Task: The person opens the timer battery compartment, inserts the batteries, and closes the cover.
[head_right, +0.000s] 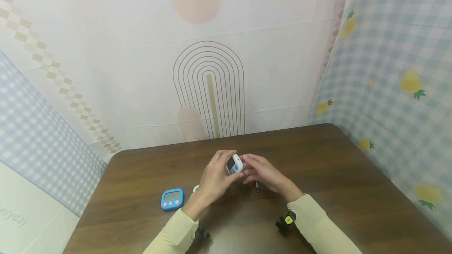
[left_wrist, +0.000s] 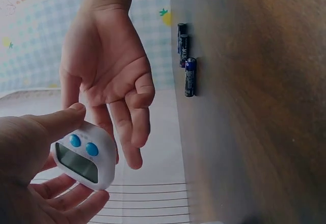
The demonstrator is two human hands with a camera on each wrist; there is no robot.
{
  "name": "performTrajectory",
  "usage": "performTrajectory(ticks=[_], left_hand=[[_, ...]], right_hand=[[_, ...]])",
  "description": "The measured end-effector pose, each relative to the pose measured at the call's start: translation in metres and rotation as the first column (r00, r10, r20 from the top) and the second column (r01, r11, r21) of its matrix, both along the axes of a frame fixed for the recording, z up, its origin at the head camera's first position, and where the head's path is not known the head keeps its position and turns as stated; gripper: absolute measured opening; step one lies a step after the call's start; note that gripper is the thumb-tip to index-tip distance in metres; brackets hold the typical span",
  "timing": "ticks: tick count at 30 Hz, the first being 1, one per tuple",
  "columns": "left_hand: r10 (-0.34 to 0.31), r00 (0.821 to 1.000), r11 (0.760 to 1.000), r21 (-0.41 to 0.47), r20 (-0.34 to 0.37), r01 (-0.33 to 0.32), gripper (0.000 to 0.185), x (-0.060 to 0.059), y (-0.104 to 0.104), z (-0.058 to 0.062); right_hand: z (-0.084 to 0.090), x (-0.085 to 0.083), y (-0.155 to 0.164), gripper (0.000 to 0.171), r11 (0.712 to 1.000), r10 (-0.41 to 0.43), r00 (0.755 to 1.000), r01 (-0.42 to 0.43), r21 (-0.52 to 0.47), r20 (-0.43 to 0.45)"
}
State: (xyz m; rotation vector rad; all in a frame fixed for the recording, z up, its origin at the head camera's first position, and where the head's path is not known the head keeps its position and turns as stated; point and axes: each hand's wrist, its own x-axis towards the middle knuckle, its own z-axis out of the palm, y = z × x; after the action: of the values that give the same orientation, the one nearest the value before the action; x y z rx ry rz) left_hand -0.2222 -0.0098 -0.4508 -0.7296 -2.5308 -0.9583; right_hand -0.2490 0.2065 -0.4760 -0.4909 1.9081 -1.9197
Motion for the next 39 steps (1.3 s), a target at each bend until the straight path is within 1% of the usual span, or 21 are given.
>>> performTrajectory(ticks=[9,13,18,20,23,30,34,37,39], left_hand=[[-0.013,0.998,0.998,0.064,0.063,0.009,0.067,0.003,-0.004,-0.002],[-0.023,0.997,0.995,0.099,0.073,0.016,0.065,0.002,-0.005,-0.003],[-0.072,0.992,0.986,0.156,0.105,0.055,0.062,0.001,-0.003,-0.003],[-0.092,0.987,0.981,0.18,0.13,0.068,0.061,0.001,-0.003,-0.003],[-0.103,0.983,0.975,0.211,0.154,0.069,0.06,0.002,-0.003,-0.002],[-0.147,0.978,0.955,0.278,0.15,0.101,0.059,0.004,-0.003,0.0],[-0.146,0.977,0.949,0.301,0.156,0.094,0.061,0.003,-0.005,0.0],[-0.142,0.976,0.944,0.321,0.168,0.082,0.062,0.002,-0.005,0.0],[-0.145,0.972,0.936,0.344,0.183,0.075,0.062,0.001,-0.005,0.0]], right_hand=[[-0.007,0.002,-0.009,0.054,0.995,0.101,0.995,-0.101,-0.014,0.017],[-0.01,0.002,-0.011,0.049,0.992,0.117,0.992,-0.114,-0.059,0.041],[-0.011,0.002,-0.01,0.039,0.985,0.128,0.988,-0.118,-0.123,0.083],[-0.011,0.003,-0.009,0.037,0.986,0.124,0.988,-0.111,-0.127,0.097],[-0.011,0.003,-0.011,0.036,0.988,0.111,0.988,-0.099,-0.116,0.106],[-0.007,0.006,-0.013,0.036,0.994,0.074,0.99,-0.063,-0.092,0.122],[-0.004,0.007,-0.015,0.037,0.994,0.05,0.991,-0.037,-0.106,0.127],[-0.002,0.008,-0.017,0.038,0.994,0.006,0.991,0.009,-0.113,0.131],[-0.001,0.009,-0.018,0.039,0.992,-0.03,0.992,0.045,-0.117,0.125]])
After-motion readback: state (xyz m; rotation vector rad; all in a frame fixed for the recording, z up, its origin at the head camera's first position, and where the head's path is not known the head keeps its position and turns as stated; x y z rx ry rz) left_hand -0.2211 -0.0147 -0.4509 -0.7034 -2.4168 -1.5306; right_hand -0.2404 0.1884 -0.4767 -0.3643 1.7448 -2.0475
